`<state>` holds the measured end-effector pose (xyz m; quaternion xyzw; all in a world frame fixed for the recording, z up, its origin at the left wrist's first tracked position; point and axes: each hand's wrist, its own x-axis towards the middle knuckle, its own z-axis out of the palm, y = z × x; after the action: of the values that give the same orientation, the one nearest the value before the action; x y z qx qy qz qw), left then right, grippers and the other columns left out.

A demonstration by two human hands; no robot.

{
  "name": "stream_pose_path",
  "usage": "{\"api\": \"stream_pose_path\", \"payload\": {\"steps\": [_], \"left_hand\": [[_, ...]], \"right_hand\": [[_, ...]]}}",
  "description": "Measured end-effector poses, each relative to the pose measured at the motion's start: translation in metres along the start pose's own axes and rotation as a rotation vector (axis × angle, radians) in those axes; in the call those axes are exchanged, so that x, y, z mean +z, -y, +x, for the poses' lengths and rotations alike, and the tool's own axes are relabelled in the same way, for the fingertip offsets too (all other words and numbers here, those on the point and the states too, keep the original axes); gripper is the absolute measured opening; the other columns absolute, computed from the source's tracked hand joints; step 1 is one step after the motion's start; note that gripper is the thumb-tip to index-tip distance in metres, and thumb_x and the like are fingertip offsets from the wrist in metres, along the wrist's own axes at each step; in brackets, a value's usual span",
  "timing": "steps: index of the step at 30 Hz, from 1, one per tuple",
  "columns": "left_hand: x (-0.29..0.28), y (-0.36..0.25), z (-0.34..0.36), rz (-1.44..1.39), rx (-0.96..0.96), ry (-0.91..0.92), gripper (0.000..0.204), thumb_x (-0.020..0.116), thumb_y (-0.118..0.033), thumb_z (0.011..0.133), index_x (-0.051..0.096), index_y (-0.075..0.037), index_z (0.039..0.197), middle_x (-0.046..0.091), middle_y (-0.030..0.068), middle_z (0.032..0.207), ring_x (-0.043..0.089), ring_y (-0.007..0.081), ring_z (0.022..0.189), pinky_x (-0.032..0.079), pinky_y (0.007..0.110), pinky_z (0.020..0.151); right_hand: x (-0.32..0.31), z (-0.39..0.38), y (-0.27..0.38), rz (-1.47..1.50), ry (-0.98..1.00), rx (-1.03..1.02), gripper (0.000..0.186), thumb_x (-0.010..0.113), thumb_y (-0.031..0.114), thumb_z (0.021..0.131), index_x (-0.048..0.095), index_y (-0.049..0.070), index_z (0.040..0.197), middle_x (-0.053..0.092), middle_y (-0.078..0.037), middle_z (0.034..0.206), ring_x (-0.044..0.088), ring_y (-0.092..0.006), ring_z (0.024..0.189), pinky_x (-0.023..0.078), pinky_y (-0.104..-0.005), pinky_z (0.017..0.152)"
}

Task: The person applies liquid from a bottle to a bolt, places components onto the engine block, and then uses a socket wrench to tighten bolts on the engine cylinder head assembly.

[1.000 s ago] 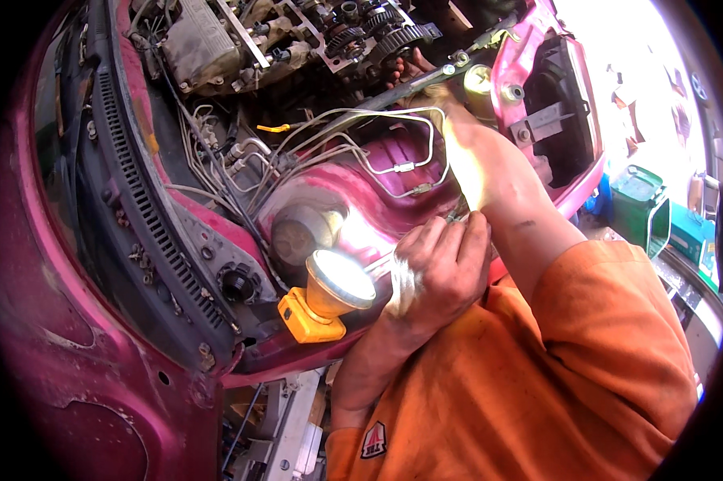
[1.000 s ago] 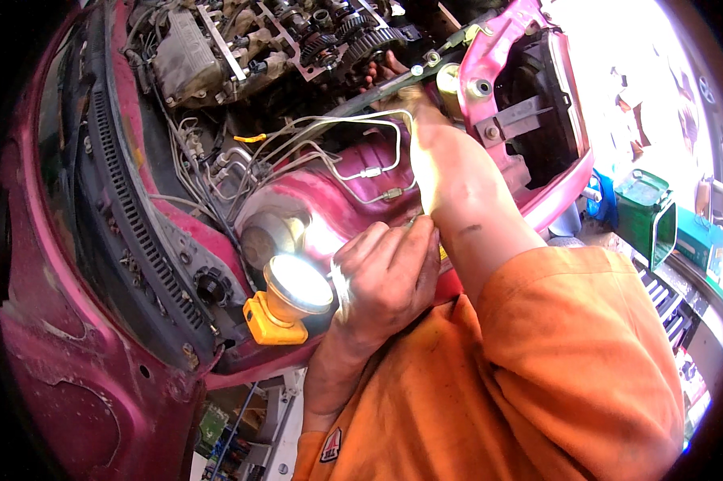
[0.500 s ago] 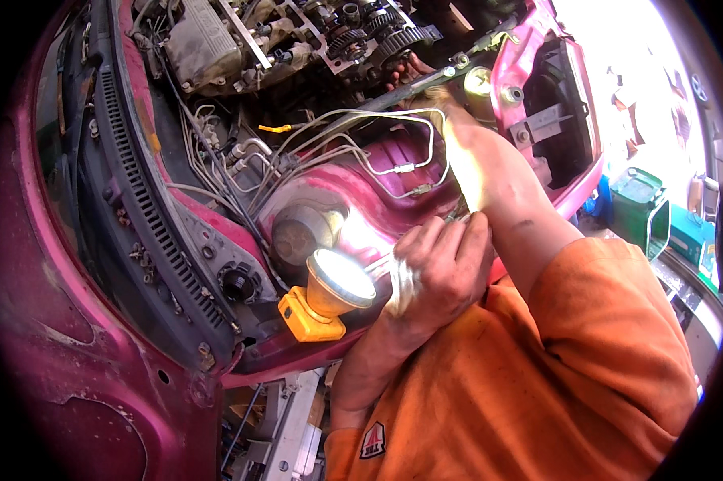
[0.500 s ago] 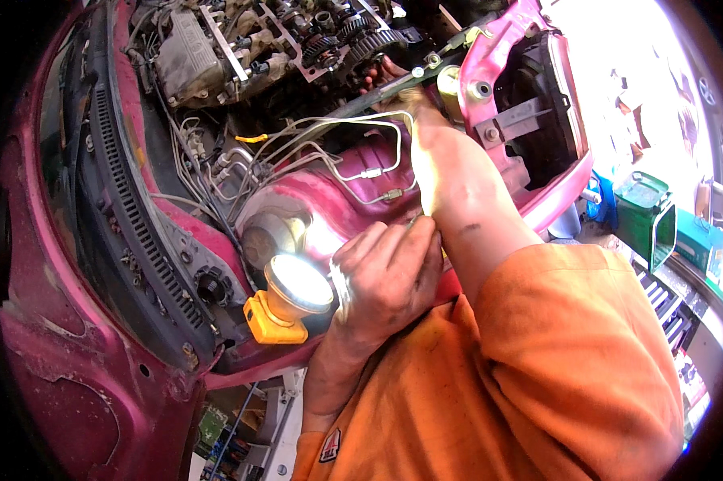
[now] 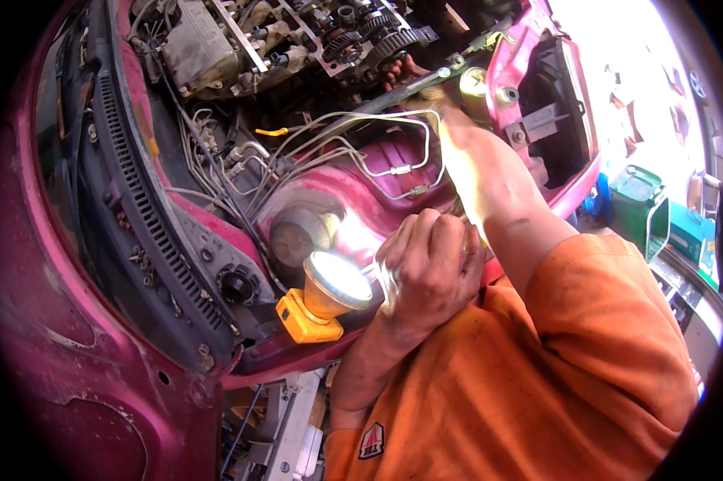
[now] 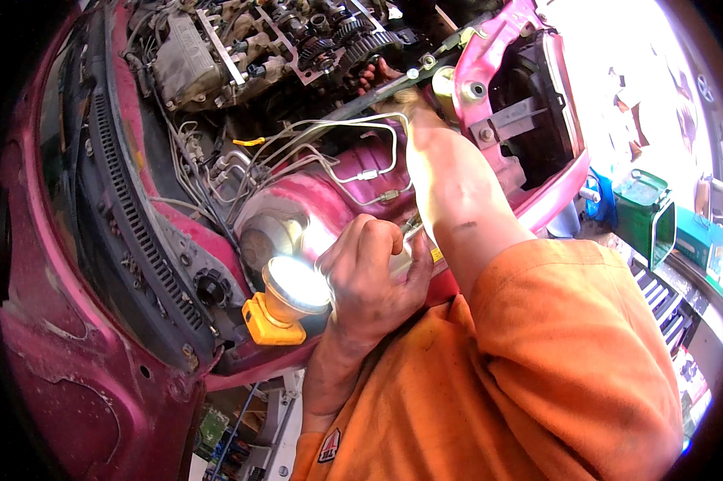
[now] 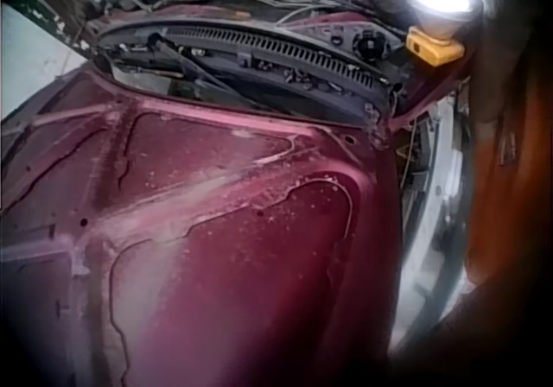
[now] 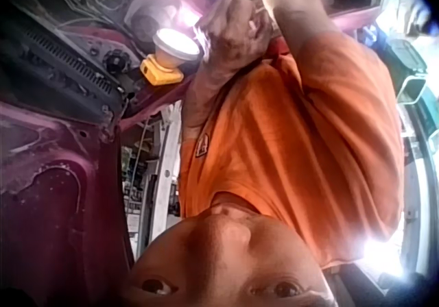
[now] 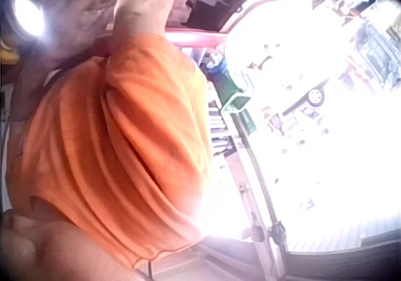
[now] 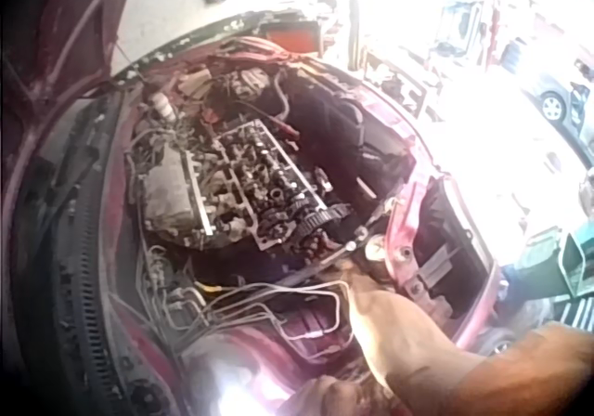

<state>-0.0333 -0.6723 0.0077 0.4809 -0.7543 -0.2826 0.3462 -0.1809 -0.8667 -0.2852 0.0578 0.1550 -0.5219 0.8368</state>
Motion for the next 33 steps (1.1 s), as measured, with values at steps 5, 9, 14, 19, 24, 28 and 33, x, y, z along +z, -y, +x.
{"api": "stream_pose_path", "payload": {"steps": [5,9,14,19,24,28,33], "left_hand": [[0.002,0.002,-0.002,0.008,0.021,0.018,0.017,0.065,-0.003,0.074,0.048,-0.005,0.073,0.046,0.0107,0.067,0.052,0.0274,0.057,0.042,0.038,0.048],[0.002,0.001,0.0,-0.011,0.018,0.033,0.017,0.065,-0.002,0.074,0.048,-0.005,0.073,0.047,0.0106,0.066,0.052,0.0276,0.056,0.042,0.038,0.048],[0.003,0.003,-0.003,-0.004,0.019,0.039,0.016,0.065,-0.002,0.074,0.049,-0.004,0.073,0.047,0.0102,0.065,0.053,0.0272,0.055,0.042,0.038,0.048],[0.005,0.002,-0.002,0.008,0.03,0.049,0.017,0.064,-0.002,0.074,0.048,-0.004,0.071,0.047,0.0101,0.064,0.053,0.0267,0.055,0.043,0.037,0.048],[0.005,0.003,-0.003,0.045,0.031,0.069,0.015,0.063,-0.003,0.076,0.048,-0.005,0.071,0.047,0.0096,0.063,0.053,0.026,0.055,0.043,0.037,0.048],[0.006,0.005,-0.002,0.065,0.036,0.069,0.015,0.062,-0.004,0.078,0.048,-0.005,0.071,0.047,0.009,0.063,0.053,0.0253,0.055,0.042,0.038,0.048],[0.007,0.003,0.0,0.057,0.028,0.071,0.016,0.062,-0.004,0.079,0.048,-0.005,0.07,0.046,0.0087,0.062,0.052,0.0251,0.055,0.042,0.037,0.048]], "right_hand": [[0.005,-0.001,-0.002,0.032,0.017,0.033,0.026,0.072,0.034,0.08,0.065,0.01,0.086,0.067,-0.006,0.085,0.064,-0.0238,0.084,0.05,-0.0451,0.086],[-0.011,0.002,0.009,-0.008,-0.038,0.009,0.024,0.073,0.032,0.08,0.065,0.01,0.086,0.067,-0.006,0.086,0.064,-0.023,0.086,0.05,-0.0439,0.086],[-0.002,0.001,0.001,-0.014,0.054,0.005,0.023,0.07,0.032,0.083,0.064,0.01,0.088,0.067,-0.006,0.089,0.064,-0.0236,0.088,0.048,-0.0453,0.088],[-0.002,0.0,0.001,0.043,0.031,0.018,0.024,0.069,0.033,0.083,0.064,0.01,0.087,0.067,-0.006,0.088,0.064,-0.0244,0.089,0.046,-0.0474,0.091],[0.009,-0.004,-0.003,0.11,-0.124,0.086,0.02,0.069,0.032,0.084,0.066,0.012,0.089,0.066,-0.003,0.084,0.064,-0.023,0.09,0.047,-0.0491,0.091],[0.004,-0.001,0.0,0.02,-0.016,0.019,0.011,0.069,0.027,0.084,0.067,0.018,0.089,0.066,-0.004,0.089,0.062,-0.023,0.091,0.047,-0.0491,0.091],[-0.001,-0.002,-0.001,0.014,0.0,-0.018,0.011,0.066,0.028,0.086,0.067,0.019,0.093,0.066,-0.004,0.091,0.063,-0.0234,0.094,0.046,-0.0495,0.09]]}}
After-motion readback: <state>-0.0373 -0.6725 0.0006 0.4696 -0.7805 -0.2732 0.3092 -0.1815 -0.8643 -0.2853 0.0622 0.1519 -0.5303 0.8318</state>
